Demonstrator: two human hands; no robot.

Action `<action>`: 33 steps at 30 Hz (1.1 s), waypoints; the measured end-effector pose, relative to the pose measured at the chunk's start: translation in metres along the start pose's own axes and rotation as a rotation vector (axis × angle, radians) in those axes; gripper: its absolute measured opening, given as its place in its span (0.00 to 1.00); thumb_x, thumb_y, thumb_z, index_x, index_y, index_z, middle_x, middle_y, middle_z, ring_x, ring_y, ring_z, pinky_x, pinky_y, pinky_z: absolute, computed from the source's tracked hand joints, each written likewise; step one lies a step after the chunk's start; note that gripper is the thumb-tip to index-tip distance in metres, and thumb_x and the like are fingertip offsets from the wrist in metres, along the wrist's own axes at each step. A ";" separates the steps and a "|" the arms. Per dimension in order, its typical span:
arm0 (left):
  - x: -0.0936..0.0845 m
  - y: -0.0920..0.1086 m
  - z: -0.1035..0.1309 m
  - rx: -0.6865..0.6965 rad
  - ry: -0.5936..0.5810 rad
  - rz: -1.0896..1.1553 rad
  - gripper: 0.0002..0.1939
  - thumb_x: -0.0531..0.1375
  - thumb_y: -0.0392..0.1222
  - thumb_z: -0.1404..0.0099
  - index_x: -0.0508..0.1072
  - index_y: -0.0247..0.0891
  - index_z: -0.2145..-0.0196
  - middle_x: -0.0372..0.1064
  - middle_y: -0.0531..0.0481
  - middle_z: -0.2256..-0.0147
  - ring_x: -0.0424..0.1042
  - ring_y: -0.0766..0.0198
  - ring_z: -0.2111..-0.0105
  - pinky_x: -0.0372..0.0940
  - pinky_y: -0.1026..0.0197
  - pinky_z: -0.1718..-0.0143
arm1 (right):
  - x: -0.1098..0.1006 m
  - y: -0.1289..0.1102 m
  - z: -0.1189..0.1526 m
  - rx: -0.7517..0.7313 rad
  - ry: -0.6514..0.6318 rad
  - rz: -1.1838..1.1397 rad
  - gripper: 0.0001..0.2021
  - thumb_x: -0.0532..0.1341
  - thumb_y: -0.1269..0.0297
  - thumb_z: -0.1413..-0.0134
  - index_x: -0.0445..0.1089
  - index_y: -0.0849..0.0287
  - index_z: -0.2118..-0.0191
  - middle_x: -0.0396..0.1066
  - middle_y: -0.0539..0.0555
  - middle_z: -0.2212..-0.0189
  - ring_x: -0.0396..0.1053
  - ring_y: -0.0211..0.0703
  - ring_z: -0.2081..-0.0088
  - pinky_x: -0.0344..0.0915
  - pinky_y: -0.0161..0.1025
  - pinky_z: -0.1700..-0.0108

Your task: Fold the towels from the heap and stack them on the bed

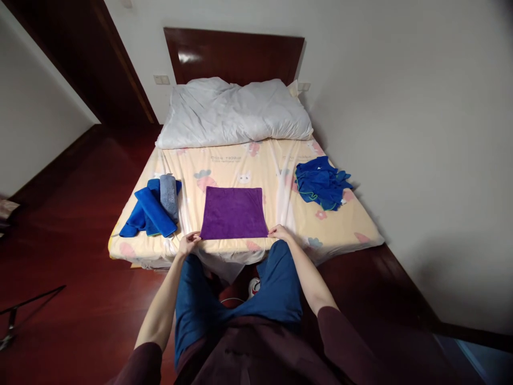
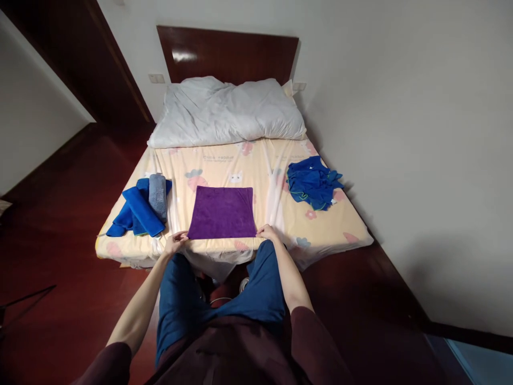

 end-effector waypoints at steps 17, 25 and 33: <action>-0.016 -0.019 0.010 -0.014 0.202 -0.183 0.16 0.60 0.43 0.43 0.73 0.37 0.56 0.73 0.48 0.66 0.74 0.57 0.66 0.70 0.53 0.55 | 0.024 0.002 0.006 0.103 -0.309 0.011 0.07 0.77 0.63 0.63 0.82 0.57 0.74 0.81 0.50 0.71 0.75 0.39 0.68 0.66 0.31 0.66; 0.034 0.029 0.058 0.230 0.319 -0.497 0.10 0.55 0.39 0.33 0.73 0.38 0.56 0.70 0.39 0.57 0.70 0.46 0.51 0.66 0.46 0.45 | 0.004 -0.003 -0.011 0.026 -0.053 -0.212 0.20 0.69 0.46 0.45 0.80 0.62 0.70 0.80 0.56 0.71 0.70 0.36 0.76 0.62 0.31 0.76; 0.273 0.100 0.077 0.396 -0.385 -0.567 0.10 0.53 0.41 0.24 0.74 0.38 0.56 0.72 0.41 0.56 0.73 0.54 0.53 0.68 0.55 0.50 | -0.042 -0.029 -0.080 -0.078 0.270 -0.241 0.18 0.61 0.55 0.36 0.77 0.63 0.51 0.81 0.65 0.53 0.80 0.48 0.59 0.77 0.41 0.58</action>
Point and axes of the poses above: each hand's wrist, its own z-axis away from the middle knuckle, its own x-axis out of the palm, y = z × x, the point moved 9 cm from there along -z, towards the middle knuckle
